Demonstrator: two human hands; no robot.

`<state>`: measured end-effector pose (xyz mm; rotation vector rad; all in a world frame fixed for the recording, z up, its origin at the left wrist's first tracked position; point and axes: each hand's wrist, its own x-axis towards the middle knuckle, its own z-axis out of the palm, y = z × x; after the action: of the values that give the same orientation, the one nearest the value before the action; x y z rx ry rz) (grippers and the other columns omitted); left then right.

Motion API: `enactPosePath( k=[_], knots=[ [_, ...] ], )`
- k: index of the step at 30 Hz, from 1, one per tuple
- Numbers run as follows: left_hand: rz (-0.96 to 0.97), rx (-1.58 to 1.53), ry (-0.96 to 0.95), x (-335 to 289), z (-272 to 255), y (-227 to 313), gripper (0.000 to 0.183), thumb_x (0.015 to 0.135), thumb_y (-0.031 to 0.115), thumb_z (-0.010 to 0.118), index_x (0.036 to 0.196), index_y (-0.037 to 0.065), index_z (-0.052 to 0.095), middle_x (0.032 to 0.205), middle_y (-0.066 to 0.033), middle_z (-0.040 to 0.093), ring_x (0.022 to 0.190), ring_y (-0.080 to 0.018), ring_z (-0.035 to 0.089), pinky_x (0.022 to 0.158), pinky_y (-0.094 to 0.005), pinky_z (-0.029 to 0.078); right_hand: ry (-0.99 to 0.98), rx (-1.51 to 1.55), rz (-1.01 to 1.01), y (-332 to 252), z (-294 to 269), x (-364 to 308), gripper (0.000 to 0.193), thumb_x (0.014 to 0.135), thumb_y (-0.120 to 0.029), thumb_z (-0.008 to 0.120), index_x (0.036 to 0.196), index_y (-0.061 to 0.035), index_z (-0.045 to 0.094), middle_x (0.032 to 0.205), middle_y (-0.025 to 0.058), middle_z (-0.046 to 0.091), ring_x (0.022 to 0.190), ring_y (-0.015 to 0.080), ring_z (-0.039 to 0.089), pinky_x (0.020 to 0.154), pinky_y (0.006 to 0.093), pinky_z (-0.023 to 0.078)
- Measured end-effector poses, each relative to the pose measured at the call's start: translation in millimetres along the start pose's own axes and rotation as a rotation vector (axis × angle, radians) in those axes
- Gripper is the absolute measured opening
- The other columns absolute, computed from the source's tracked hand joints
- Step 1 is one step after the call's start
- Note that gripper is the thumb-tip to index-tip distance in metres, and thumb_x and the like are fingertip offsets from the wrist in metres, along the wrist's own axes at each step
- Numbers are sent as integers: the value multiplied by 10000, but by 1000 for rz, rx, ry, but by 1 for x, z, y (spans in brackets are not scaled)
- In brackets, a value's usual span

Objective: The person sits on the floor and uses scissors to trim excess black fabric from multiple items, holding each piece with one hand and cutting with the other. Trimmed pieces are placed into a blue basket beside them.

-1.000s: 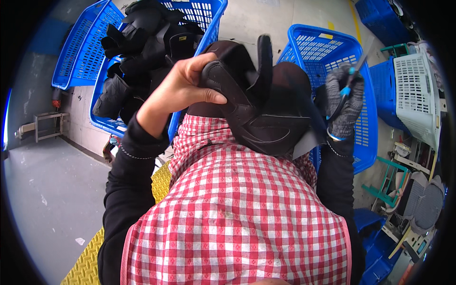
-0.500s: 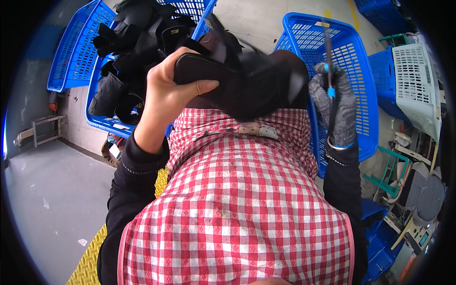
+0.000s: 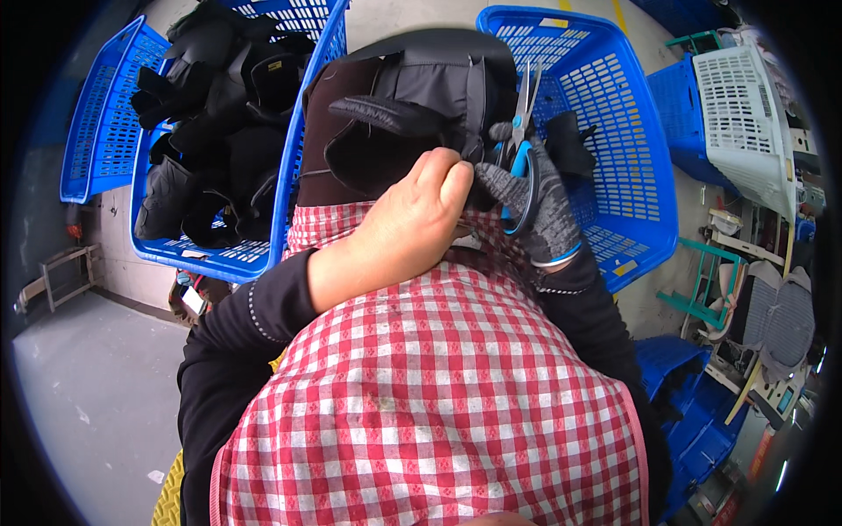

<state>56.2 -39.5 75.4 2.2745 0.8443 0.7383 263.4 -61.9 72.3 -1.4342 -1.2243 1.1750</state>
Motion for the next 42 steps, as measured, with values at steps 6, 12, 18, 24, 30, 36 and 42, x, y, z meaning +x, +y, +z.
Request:
enactPosePath(
  k=[6, 12, 18, 24, 30, 36, 42],
  knots=[
    [95, 125, -74, 13, -12, -4, 613, 736, 12, 828, 1261, -137, 550, 1429, -275, 536, 1203, -388, 616, 999, -408, 565, 3, -130, 47, -11, 3, 5, 583, 897, -148, 813, 1395, -32, 532, 1182, 54, 627, 1058, 149, 611, 899, 297, 526],
    [361, -210, -162, 21, -60, 27, 408, 757, 33, 833, 1127, -81, 702, 1360, -261, 627, 1075, -321, 717, 841, -348, 623, -97, -272, -175, -4, -21, 10, 676, 852, -124, 828, 1439, -39, 503, 1209, 82, 638, 1086, 181, 630, 928, 328, 551],
    [135, -36, -289, 54, -62, -15, 563, 965, 422, 676, 1283, -42, 646, 1301, -228, 662, 1246, -422, 603, 1066, -454, 492, -297, -132, -88, 6, -75, 42, 743, 828, -256, 869, 1450, -43, 523, 1319, 99, 631, 1189, 216, 607, 1038, 344, 490],
    [120, 128, -330, 50, 19, -52, 787, 1003, 614, 509, 1345, -89, 599, 1453, -281, 551, 1415, -419, 461, 1213, -478, 339, 10, 53, 168, 66, -92, 56, 386, 950, -87, 736, 1318, -81, 622, 1052, 33, 687, 902, 125, 647, 793, 239, 525],
    [120, 93, -419, 57, 17, -60, 800, 997, 625, 507, 1368, -80, 588, 1449, -274, 557, 1411, -413, 465, 1204, -477, 351, -47, -1393, -407, 11, -124, 23, 485, 867, -209, 817, 1317, -117, 663, 1096, 104, 731, 956, 258, 723, 830, 374, 583],
    [129, 92, -395, 56, 22, -56, 793, 997, 621, 518, 1366, -77, 591, 1443, -267, 565, 1399, -402, 477, 1190, -463, 373, -251, -1740, -388, -31, -111, 14, 502, 854, -224, 822, 1322, -132, 666, 1116, 118, 732, 977, 280, 724, 847, 381, 583],
    [125, 68, -374, 58, 24, -60, 826, 995, 672, 480, 1344, -64, 621, 1413, -246, 598, 1381, -373, 508, 1205, -441, 357, -261, -1770, -392, -31, -118, 23, 502, 852, -229, 822, 1320, -135, 667, 1114, 119, 732, 976, 282, 723, 850, 382, 582]
  ],
)
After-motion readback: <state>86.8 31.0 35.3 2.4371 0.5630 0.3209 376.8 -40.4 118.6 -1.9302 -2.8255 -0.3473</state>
